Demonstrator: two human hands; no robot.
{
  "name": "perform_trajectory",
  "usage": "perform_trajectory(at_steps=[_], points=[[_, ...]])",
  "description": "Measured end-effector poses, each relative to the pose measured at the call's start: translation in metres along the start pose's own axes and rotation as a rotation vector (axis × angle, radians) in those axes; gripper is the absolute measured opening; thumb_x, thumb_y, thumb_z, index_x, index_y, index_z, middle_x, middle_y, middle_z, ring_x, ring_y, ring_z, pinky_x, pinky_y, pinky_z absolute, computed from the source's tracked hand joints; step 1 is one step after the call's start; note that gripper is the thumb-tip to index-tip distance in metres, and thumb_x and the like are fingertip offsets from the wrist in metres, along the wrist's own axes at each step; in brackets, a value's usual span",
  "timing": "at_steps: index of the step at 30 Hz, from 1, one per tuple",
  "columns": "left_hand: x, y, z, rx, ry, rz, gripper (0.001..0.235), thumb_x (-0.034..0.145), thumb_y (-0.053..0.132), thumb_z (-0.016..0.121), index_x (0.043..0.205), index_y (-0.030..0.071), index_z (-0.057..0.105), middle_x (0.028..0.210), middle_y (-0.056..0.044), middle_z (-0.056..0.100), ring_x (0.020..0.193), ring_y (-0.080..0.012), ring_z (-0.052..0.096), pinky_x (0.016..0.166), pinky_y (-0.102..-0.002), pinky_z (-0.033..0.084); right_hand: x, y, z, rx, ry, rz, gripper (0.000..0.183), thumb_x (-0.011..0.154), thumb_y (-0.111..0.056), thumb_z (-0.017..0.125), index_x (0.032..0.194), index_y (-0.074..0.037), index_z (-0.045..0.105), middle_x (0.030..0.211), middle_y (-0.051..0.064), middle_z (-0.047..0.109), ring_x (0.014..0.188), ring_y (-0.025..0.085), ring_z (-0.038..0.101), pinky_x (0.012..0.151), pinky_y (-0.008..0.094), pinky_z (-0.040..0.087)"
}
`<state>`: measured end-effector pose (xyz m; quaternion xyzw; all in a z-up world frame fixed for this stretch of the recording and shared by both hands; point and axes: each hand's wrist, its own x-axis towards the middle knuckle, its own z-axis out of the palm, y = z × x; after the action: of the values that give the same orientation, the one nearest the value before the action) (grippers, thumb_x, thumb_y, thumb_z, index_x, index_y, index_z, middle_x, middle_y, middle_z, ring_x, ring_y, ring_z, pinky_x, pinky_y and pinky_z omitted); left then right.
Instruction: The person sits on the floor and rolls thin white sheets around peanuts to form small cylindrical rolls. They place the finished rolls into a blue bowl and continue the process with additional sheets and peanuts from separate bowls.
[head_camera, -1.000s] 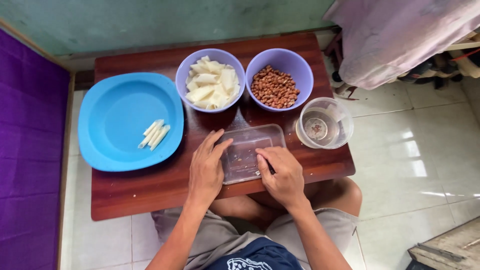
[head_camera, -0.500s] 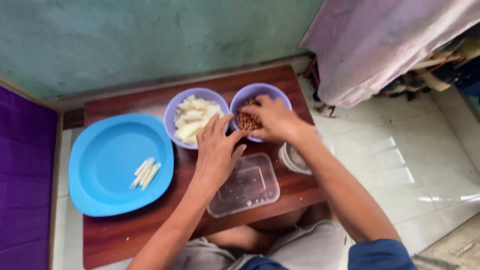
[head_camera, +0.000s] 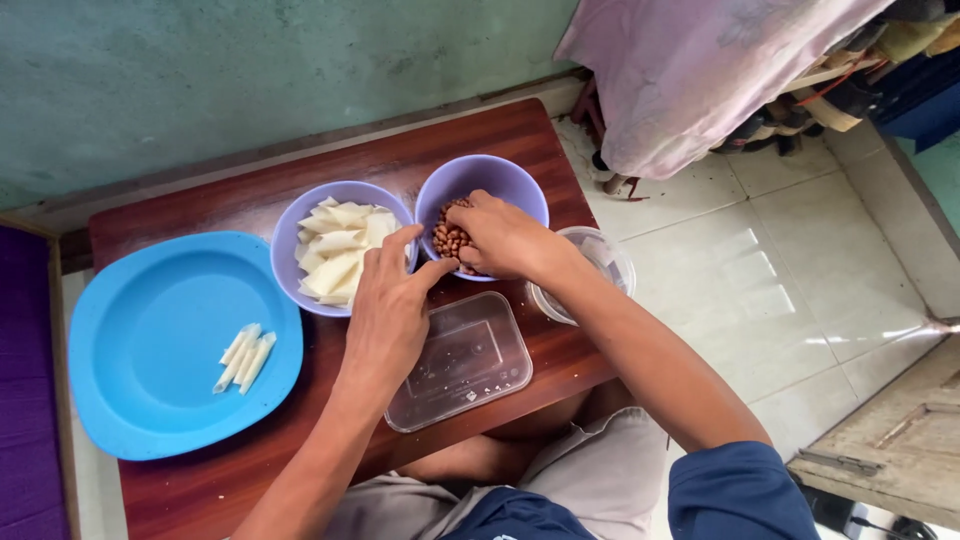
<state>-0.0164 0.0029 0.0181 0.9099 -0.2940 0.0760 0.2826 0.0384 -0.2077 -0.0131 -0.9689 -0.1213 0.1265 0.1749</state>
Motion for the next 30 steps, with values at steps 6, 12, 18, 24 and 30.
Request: perform_trajectory(at_steps=[6, 12, 18, 24, 30], points=[[0.000, -0.006, 0.003, 0.031, 0.033, 0.081, 0.035, 0.091, 0.001, 0.058, 0.112, 0.025, 0.072, 0.138, -0.007, 0.048, 0.110, -0.0358, 0.055, 0.091, -0.048, 0.049, -0.008, 0.002, -0.009, 0.144, 0.044, -0.006, 0.030, 0.083, -0.012, 0.063, 0.113, -0.013, 0.070, 0.106, 0.021, 0.067, 0.104, 0.047, 0.069, 0.089, 0.055, 0.059], [0.023, 0.005, -0.004, 0.010, -0.058, 0.081, 0.028, 0.097, 0.017, 0.059, 0.122, 0.025, 0.069, 0.128, 0.001, 0.056, 0.118, -0.0241, 0.058, 0.090, -0.040, 0.046, -0.044, -0.010, -0.049, 0.200, 0.191, -0.079, 0.029, 0.087, -0.014, 0.062, 0.114, -0.007, 0.067, 0.103, 0.023, 0.064, 0.103, 0.049, 0.066, 0.084, 0.057, 0.057], [0.040, 0.001, 0.022, 0.052, -0.168, 0.114, 0.021, 0.099, 0.028, 0.061, 0.115, 0.027, 0.074, 0.116, 0.008, 0.066, 0.113, -0.0169, 0.064, 0.098, -0.039, 0.045, -0.077, -0.019, -0.055, 0.182, 0.298, -0.084, 0.018, 0.089, -0.014, 0.058, 0.102, -0.004, 0.066, 0.094, 0.024, 0.065, 0.094, 0.048, 0.067, 0.076, 0.056, 0.056], [0.044, -0.014, 0.029, -0.015, 0.056, 0.156, 0.022, 0.098, 0.013, 0.061, 0.112, 0.026, 0.071, 0.103, 0.004, 0.066, 0.107, -0.0169, 0.066, 0.105, -0.038, 0.041, -0.061, -0.023, -0.053, 0.117, 0.110, -0.005, 0.038, 0.086, -0.019, 0.069, 0.123, -0.011, 0.065, 0.120, 0.017, 0.064, 0.113, 0.046, 0.064, 0.088, 0.056, 0.058], [0.044, -0.018, 0.019, -0.377, 0.155, 0.152, 0.041, 0.089, -0.011, 0.053, 0.113, 0.016, 0.072, 0.099, -0.006, 0.071, 0.101, -0.0304, 0.070, 0.088, -0.041, 0.055, 0.026, 0.021, 0.027, -0.204, -0.041, 0.125, 0.055, 0.075, -0.034, 0.086, 0.125, -0.022, 0.068, 0.122, 0.017, 0.053, 0.104, 0.054, 0.064, 0.082, 0.058, 0.062]])
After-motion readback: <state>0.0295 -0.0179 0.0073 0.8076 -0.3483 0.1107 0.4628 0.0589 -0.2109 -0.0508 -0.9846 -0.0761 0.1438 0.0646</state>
